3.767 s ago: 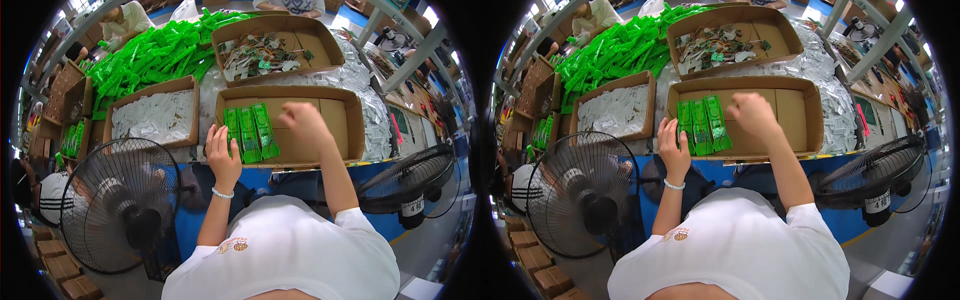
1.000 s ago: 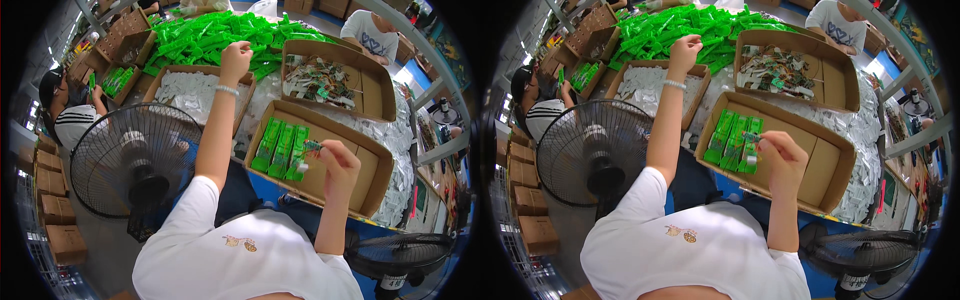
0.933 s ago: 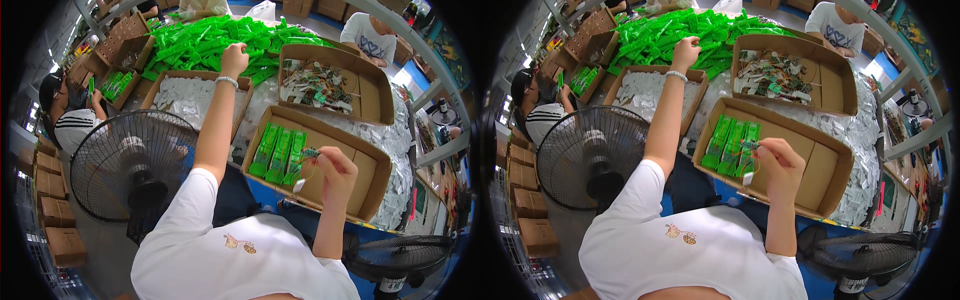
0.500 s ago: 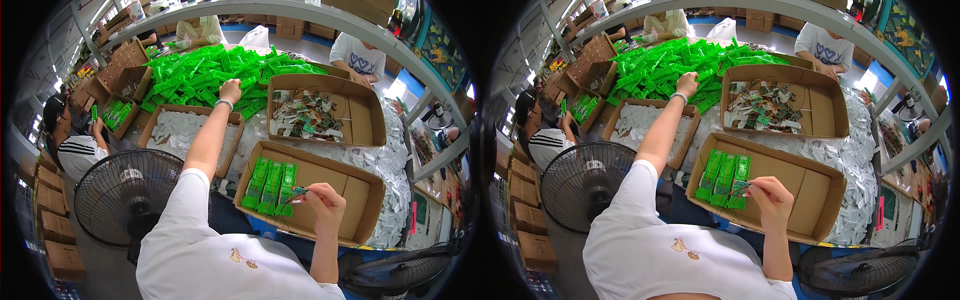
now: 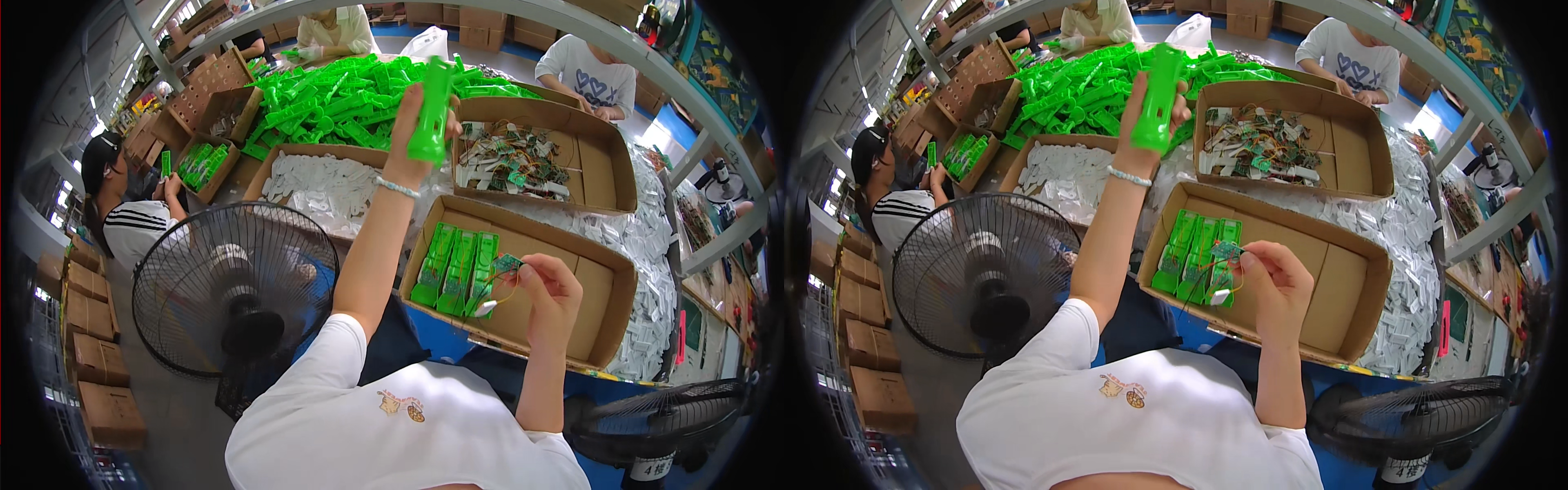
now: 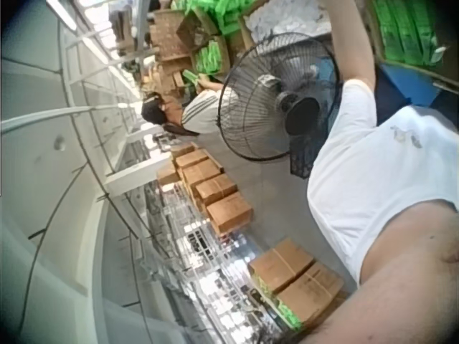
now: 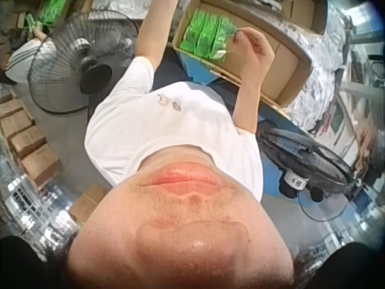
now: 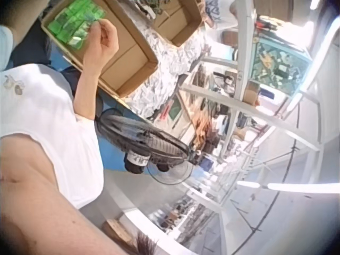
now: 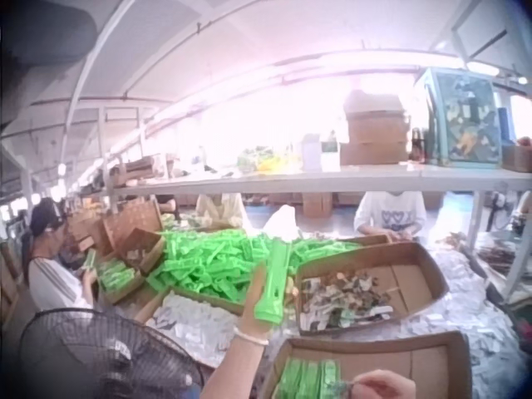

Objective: The person assembles electronic components into a green plastic casing by hand, inserting a circuit board and a white plastic button.

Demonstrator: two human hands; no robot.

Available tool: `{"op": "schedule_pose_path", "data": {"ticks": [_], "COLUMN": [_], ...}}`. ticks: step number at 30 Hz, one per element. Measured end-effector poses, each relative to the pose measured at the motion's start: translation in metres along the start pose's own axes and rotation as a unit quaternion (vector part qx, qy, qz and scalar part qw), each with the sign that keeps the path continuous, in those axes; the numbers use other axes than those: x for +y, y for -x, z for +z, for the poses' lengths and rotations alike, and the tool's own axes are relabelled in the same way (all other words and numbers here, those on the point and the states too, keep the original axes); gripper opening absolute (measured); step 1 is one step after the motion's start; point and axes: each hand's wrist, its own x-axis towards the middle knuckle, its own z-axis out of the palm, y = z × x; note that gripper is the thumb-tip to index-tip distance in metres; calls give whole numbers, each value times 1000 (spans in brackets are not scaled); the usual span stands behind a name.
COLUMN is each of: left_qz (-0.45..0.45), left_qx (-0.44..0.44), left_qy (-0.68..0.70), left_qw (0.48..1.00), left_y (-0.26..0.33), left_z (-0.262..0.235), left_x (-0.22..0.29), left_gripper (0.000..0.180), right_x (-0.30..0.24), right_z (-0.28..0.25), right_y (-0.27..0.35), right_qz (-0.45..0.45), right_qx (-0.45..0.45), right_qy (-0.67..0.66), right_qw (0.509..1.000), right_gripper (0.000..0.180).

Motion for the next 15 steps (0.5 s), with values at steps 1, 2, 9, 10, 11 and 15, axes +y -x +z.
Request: {"op": "schedule_pose_path", "data": {"ticks": [1, 2, 9, 10, 11, 15], "left_qz": [-46, -84, -75, -65, -67, 23], "left_qx": [-34, 20, 92, 95, 97, 126], "left_qy": [78, 133, 67, 19, 21, -204], "left_qw": [995, 987, 991, 993, 993, 971], "left_y": [10, 22, 84, 89, 93, 105], "left_z": [4, 9, 57, 61, 67, 90], "left_x": [-6, -14, -19, -17, -17, -12], "left_gripper": [36, 36, 38, 42, 42, 46], "right_x": [0, -1, -10, -12, -13, -12], "right_z": [0, -1, -2, -2, -2, -5], "right_y": [2, 3, 7, 7, 8, 8], "right_qz": [3, -2, -7, -5, -6, -16], "right_qx": [0, -2, -22, -21, -29, -49], "right_qy": [2, 10, 48, 50, 53, 63], "right_qw": [1000, 1000, 999, 999, 998, 997], "right_gripper": [12, 11, 10, 10, 10, 10]}}
